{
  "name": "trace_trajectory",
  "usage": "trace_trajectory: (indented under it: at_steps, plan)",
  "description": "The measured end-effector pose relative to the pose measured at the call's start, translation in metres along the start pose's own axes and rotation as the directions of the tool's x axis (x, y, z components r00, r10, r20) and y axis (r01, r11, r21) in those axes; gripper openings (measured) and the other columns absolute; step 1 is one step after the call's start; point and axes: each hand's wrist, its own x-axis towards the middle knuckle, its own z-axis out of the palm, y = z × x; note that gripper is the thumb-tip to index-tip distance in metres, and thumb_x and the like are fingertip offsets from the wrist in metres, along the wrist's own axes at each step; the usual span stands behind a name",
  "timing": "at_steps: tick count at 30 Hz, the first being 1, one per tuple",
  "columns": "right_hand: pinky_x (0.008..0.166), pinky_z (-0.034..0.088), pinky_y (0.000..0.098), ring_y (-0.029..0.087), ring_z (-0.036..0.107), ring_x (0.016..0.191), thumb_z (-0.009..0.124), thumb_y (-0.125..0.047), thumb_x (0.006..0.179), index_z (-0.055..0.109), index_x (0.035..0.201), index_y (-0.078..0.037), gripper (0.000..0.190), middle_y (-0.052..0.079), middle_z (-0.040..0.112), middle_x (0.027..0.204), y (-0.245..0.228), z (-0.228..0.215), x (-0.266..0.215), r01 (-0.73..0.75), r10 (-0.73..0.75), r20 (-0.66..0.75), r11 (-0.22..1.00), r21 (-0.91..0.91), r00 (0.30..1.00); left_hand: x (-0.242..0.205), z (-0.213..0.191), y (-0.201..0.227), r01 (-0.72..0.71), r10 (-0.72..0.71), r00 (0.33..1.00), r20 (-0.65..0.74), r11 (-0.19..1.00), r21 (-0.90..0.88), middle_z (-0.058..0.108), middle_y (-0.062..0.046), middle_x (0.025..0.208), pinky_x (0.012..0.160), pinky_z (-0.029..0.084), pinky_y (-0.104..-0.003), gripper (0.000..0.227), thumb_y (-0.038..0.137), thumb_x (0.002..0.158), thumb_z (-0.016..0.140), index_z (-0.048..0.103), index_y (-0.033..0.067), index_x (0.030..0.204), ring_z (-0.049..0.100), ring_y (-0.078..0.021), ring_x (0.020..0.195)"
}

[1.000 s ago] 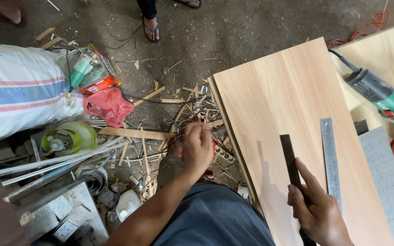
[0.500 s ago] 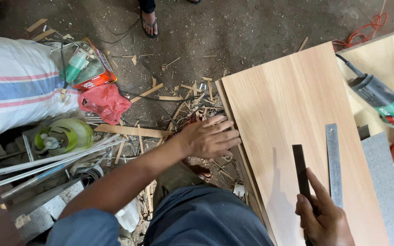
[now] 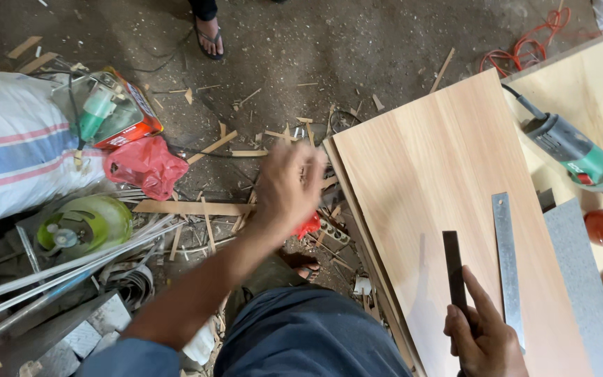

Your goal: The person files the edges of a wooden board using a hand file and checks the alignment with a square tool.

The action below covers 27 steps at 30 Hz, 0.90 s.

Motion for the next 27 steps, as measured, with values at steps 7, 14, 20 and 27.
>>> trace_trajectory:
  at_steps: [7,14,20,27]
  plan:
    - [0.057,0.052,0.0367,0.028,0.051,0.049,0.059,-0.014,0.094,0.045,0.164,-0.025,0.072,0.017,0.067,0.067,-0.010,0.002,0.007,-0.003,0.003,0.043,1.000,0.007,0.999,-0.043,0.033,0.041,0.318,-0.323,0.946,0.034,0.898,-0.302,0.060,-0.001,0.073,0.045,0.042,-0.024,0.024,0.026,0.101,0.065,0.062,0.0095,0.084,0.050,-0.0105,0.056]
    - [0.057,0.048,0.0363,0.027,0.050,0.049,0.058,-0.014,0.094,0.043,0.164,-0.027,0.072,0.016,0.065,0.067,-0.013,0.003,0.008,0.019,-0.019,0.105,1.000,0.003,0.994,-0.045,0.044,0.058,0.544,-0.518,0.838,0.170,0.777,-0.315,0.060,0.004,0.058,0.049,0.039,-0.034,0.031,0.032,0.095,0.070,0.065,0.0129,0.072,0.051,-0.0113,0.053]
    - [0.057,0.051,0.0363,0.027,0.051,0.049,0.057,-0.015,0.095,0.040,0.165,-0.028,0.073,0.015,0.067,0.068,-0.002,-0.002,0.014,0.053,-0.047,0.134,0.998,-0.040,0.990,-0.071,0.051,0.073,0.619,-0.575,0.785,0.233,0.707,-0.341,0.056,0.003,0.058,0.048,0.038,-0.036,0.033,0.031,0.099,0.066,0.060,0.0125,0.073,0.049,-0.0136,0.052]
    - [0.053,0.053,0.0331,0.023,0.052,0.045,0.056,-0.017,0.094,0.039,0.164,-0.030,0.073,0.010,0.067,0.066,0.005,-0.006,0.026,0.191,-0.169,0.187,0.975,-0.109,0.968,-0.095,0.048,0.062,0.503,-0.420,0.851,0.316,0.824,-0.261,0.039,0.007,0.054,0.035,0.022,-0.027,0.043,0.041,0.108,0.044,0.050,0.0187,0.072,0.031,-0.0074,0.042]
